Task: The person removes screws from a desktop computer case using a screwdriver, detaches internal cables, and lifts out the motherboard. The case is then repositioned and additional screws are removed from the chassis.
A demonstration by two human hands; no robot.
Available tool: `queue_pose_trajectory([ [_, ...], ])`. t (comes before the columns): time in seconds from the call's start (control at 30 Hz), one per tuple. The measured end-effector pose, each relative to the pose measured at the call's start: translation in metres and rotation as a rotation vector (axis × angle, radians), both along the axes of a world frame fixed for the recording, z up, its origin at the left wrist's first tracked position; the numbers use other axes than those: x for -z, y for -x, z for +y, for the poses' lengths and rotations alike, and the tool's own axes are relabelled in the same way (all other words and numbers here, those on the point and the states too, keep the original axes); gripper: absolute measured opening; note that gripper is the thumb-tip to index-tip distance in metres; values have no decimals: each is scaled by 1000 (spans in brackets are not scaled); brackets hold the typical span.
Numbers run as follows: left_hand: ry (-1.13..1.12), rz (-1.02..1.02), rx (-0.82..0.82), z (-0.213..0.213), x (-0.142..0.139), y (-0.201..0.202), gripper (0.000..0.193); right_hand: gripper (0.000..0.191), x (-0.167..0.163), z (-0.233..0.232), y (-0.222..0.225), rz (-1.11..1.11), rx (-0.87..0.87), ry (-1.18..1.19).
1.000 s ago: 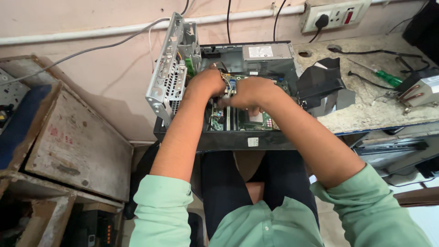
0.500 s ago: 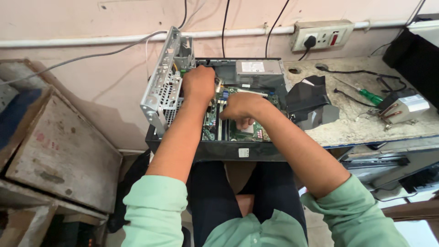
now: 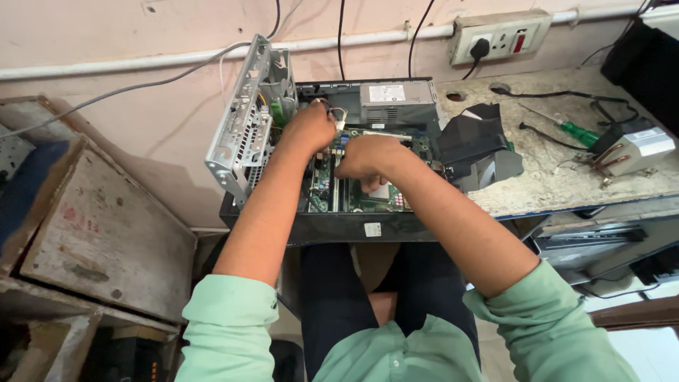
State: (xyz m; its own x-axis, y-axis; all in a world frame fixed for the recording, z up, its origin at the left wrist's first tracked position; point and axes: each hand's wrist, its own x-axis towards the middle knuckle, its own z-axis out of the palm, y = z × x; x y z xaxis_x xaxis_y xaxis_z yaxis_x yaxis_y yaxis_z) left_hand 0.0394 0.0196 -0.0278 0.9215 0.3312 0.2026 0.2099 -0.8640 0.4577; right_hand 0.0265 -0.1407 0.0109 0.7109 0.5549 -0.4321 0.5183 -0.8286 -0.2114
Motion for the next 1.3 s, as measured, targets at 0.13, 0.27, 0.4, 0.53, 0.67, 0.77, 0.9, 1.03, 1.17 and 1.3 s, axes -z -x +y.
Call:
queue_pose_trajectory([
  [0.13, -44, -42, 39, 7, 12, -5, 48, 46, -5, 0, 5, 1, 5, 30],
  [0.27, -160, 89, -35, 4, 17, -10, 76, 37, -9, -2, 13, -43, 14, -37],
  [0.4, -295, 176, 11, 1, 16, -10, 100, 34, -10, -3, 20, -121, -16, -6],
  [0.53, -253, 298, 50, 7, 15, -10, 87, 36, -10, -4, 21, -99, -30, 11],
  [0.67, -131, 108, 104, 9, 16, -11, 60, 36, -11, -4, 22, -117, -33, 22],
  [0.77, -59, 48, 52, 7, 13, -8, 51, 38, -13, -5, 23, -102, -38, 28],
  [0.9, 62, 20, -7, 3, 6, -6, 53, 38, -16, -3, 26, -118, -43, 26],
  [1.03, 58, 85, 43, 2, 5, -10, 62, 38, -16, -1, 28, -126, -53, 45],
  [1.17, 48, 121, 149, 2, 4, -12, 76, 40, -14, 0, 27, -191, -90, 96],
  [1.3, -14, 92, 152, -1, -1, -8, 74, 41, -12, 0, 24, -173, -86, 95],
])
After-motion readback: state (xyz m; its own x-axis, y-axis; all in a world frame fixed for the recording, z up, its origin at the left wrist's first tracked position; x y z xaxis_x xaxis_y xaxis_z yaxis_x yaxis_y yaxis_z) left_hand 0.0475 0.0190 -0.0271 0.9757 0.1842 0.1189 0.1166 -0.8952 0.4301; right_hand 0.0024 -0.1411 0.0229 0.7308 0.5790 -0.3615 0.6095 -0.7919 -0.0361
